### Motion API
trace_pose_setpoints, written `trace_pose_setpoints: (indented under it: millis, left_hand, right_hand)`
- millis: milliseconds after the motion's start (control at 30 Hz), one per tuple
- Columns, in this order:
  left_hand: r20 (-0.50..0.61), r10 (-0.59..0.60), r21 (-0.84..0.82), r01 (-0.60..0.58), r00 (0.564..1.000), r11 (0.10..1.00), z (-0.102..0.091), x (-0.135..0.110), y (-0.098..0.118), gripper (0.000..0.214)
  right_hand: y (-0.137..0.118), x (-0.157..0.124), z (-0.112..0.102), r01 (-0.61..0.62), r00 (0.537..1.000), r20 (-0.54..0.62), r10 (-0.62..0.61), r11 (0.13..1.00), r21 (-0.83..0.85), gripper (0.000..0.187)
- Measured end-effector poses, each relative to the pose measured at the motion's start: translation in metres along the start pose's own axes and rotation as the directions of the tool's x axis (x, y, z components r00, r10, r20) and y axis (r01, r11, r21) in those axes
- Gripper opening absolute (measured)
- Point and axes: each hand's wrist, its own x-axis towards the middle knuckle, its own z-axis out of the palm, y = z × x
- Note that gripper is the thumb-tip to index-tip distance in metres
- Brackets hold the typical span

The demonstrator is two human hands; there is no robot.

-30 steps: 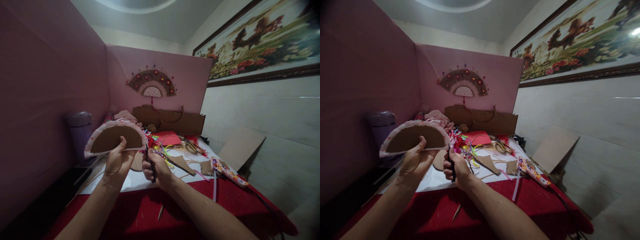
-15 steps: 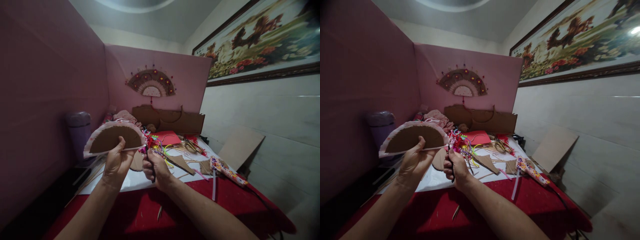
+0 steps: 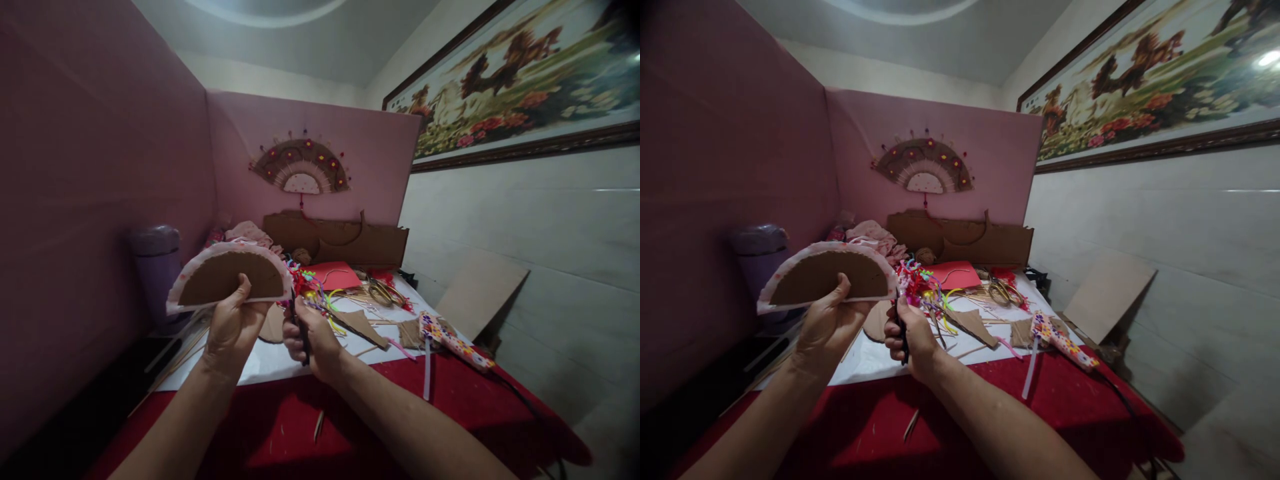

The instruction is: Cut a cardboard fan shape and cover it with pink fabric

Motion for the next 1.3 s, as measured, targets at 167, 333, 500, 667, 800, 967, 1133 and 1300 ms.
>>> trace_pose_setpoints:
  millis: [167,333,500,667,800,967,1133,1300]
  left_hand:
    - [0.014,-0.008,-0.03,0.009,1.0,1.0,-0.0008,0.0006,-0.0006,0.041]
    - [0.006,0.002,-0.029,-0.002,1.0,1.0,-0.004,0.0037,0.0011,0.041]
    - [0.006,0.009,-0.02,-0.009,1.0,1.0,-0.0046,0.0041,0.0022,0.04]
    - [0.012,-0.026,0.003,0.026,1.0,1.0,-0.0017,0.001,0.0005,0.037]
    - [0.027,-0.039,0.0,0.039,0.999,0.999,-0.0031,0.0017,0.0005,0.036]
    - [0.032,-0.015,0.002,0.015,0.999,1.0,-0.0065,0.0054,0.0014,0.037]
    - [-0.03,-0.012,0.0,0.012,0.999,1.0,-0.004,0.0048,0.0015,0.035]
    - [-0.078,-0.056,-0.005,0.056,0.995,0.998,-0.002,0.003,0.0005,0.033]
  right_hand:
    - [0.0019,0.0007,-0.0006,0.059,0.998,-0.026,-0.06,0.998,-0.032,0.049]
    - [0.0035,-0.0002,-0.0005,0.066,0.996,-0.05,-0.069,0.997,-0.05,0.049]
    - [0.0021,-0.0016,0.0005,0.024,0.999,-0.02,-0.024,0.999,-0.024,0.049]
    - [0.001,-0.0012,0.0004,0.046,0.999,-0.008,-0.047,0.998,-0.037,0.05]
    - [0.0023,-0.0006,0.0001,0.086,0.996,-0.023,-0.088,0.995,-0.057,0.051]
    - [0.0039,-0.0008,0.0014,0.111,0.992,-0.049,-0.115,0.99,-0.086,0.052]
    - [0.0025,-0.0016,0.0032,0.092,0.994,-0.057,-0.097,0.991,-0.093,0.054]
    - [0.002,-0.0014,0.0036,0.145,0.986,-0.069,-0.155,0.981,-0.13,0.054]
